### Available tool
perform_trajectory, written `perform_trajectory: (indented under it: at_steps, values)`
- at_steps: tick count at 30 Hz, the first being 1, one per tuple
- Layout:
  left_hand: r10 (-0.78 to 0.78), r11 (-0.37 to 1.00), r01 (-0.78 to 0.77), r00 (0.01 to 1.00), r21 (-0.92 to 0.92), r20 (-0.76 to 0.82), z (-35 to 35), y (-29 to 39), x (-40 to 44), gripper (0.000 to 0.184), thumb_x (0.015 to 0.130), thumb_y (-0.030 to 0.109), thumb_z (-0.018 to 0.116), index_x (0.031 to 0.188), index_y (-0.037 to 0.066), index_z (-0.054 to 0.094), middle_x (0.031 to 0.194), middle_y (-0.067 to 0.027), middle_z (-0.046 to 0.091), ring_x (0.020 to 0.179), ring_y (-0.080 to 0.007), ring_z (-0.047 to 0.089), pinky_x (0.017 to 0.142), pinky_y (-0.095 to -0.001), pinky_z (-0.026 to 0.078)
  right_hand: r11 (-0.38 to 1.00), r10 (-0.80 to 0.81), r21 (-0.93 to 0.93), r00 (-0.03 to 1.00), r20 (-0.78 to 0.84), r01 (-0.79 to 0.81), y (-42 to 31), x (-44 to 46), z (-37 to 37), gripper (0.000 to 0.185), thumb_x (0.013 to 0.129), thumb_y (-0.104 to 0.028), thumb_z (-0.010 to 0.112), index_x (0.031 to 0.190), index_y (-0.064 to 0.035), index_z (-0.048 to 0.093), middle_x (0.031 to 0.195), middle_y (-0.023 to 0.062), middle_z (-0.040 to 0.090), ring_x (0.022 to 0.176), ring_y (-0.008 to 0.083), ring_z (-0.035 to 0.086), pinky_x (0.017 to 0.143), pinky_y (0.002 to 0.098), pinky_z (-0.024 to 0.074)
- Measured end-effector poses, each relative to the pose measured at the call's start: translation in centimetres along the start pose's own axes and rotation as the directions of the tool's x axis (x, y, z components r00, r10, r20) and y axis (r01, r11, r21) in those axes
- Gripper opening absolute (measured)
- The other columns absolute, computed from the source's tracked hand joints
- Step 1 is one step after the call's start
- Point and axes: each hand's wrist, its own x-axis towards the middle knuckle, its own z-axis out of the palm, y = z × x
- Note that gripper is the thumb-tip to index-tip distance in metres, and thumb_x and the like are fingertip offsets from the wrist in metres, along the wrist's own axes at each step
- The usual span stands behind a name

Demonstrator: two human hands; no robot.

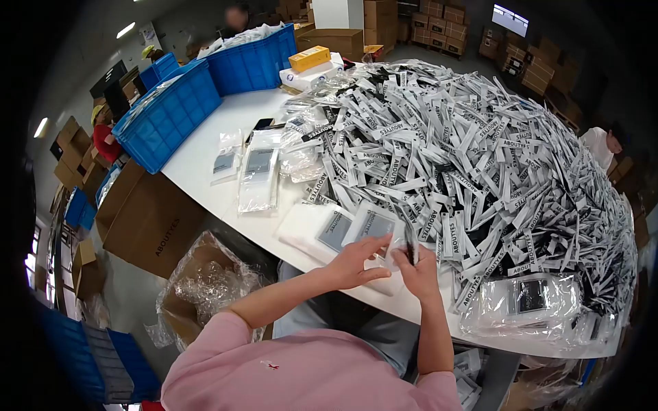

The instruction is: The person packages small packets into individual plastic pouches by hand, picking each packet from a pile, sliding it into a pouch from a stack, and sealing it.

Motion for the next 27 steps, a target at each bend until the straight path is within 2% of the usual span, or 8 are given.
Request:
perform_trajectory:
  at_steps: [2,6,9,11,13,23,25,27]
  values:
    - [-0.199,0.948,0.212,0.977,-0.236,0.076,0.4,-0.5,0.4,0.04,0.083,0.021,0.063,0.116,0.0,0.052,0.092,-0.0095,0.06,0.078,-0.0144,0.059,0.062,-0.0284,0.049,0.939,-0.27,-0.205,0.961,0.064,0.278,-0.9,-0.3,1.2,0.014,0.077,-0.011,0.064,0.073,0.0009,0.057,0.06,0.0111,0.055,0.051,0.0205,0.052,0.049,0.0329,0.0408]
    - [-0.524,0.571,0.518,0.827,-0.637,0.203,-0.2,-0.6,1.3,0.015,0.084,0.009,0.055,0.088,-0.004,0.061,0.071,-0.0007,0.06,0.066,-0.0058,0.057,0.059,-0.0235,0.048,0.903,-0.281,-0.313,0.956,0.086,0.293,-1.2,-0.6,1.4,0.015,0.075,-0.011,0.066,0.074,0.0004,0.055,0.063,0.016,0.055,0.053,0.0295,0.054,0.05,0.0344,0.041]
    - [-0.432,0.739,0.402,0.898,-0.54,0.078,0.4,-1.6,1.0,0.01,0.081,0.002,0.053,0.082,-0.003,0.061,0.068,0.0004,0.059,0.062,-0.0053,0.054,0.057,-0.0224,0.046,0.886,-0.325,-0.341,0.945,0.022,0.313,0.2,0.4,1.8,0.015,0.076,-0.012,0.065,0.078,-0.0001,0.055,0.061,0.0157,0.053,0.053,0.0315,0.052,0.049,0.0352,0.0408]
    - [-0.303,0.946,0.312,0.947,-0.087,0.107,-1.1,-1.1,1.8,0.011,0.076,-0.001,0.056,0.084,-0.002,0.064,0.067,0.0005,0.058,0.061,-0.0039,0.051,0.056,-0.0204,0.043,0.832,-0.399,-0.416,0.917,0.01,0.366,-0.3,0.5,2.2,0.015,0.072,-0.01,0.065,0.079,-0.0015,0.054,0.06,0.0149,0.052,0.053,0.0327,0.053,0.048,0.0357,0.0412]
    - [-0.349,0.925,0.359,0.933,-0.125,0.093,-0.8,-1.8,2.2,0.017,0.069,-0.003,0.061,0.086,-0.001,0.064,0.063,0.0,0.057,0.059,-0.0034,0.048,0.054,-0.0193,0.041,0.642,-0.551,-0.572,0.826,0.118,0.51,-1.5,0.4,2.1,0.017,0.066,-0.007,0.065,0.078,-0.0026,0.054,0.063,0.0144,0.054,0.056,0.0341,0.054,0.048,0.037,0.0418]
    - [-0.173,0.977,0.189,0.973,-0.097,0.155,-2.8,0.2,4.7,0.035,0.064,-0.004,0.058,0.098,0.004,0.064,0.059,-0.0059,0.054,0.049,-0.0101,0.047,0.046,-0.0243,0.038,0.735,-0.578,-0.46,0.815,-0.041,0.499,-2.6,0.9,2.3,0.016,0.064,-0.006,0.065,0.071,-0.0024,0.051,0.064,0.0136,0.052,0.054,0.0338,0.051,0.047,0.0382,0.0394]
    - [0.087,0.994,-0.064,0.953,0.087,-0.291,-2.7,0.1,5.4,0.043,0.062,-0.006,0.055,0.102,0.009,0.064,0.058,-0.0068,0.052,0.047,-0.014,0.047,0.044,-0.0263,0.039,0.707,-0.576,-0.554,0.812,-0.092,0.439,-1.2,1.2,0.9,0.016,0.066,-0.006,0.064,0.068,-0.0018,0.048,0.063,0.0139,0.051,0.052,0.0351,0.049,0.048,0.0391,0.0391]
    - [0.351,0.921,-0.284,0.901,0.267,-0.254,-2.6,1.0,5.7,0.053,0.06,-0.008,0.054,0.107,0.013,0.062,0.056,-0.0062,0.05,0.045,-0.0197,0.048,0.04,-0.0305,0.039,0.744,-0.536,-0.547,0.832,-0.146,0.383,-0.9,1.7,0.5,0.016,0.066,-0.006,0.063,0.068,-0.0018,0.047,0.062,0.0138,0.05,0.052,0.0356,0.048,0.048,0.0395,0.039]
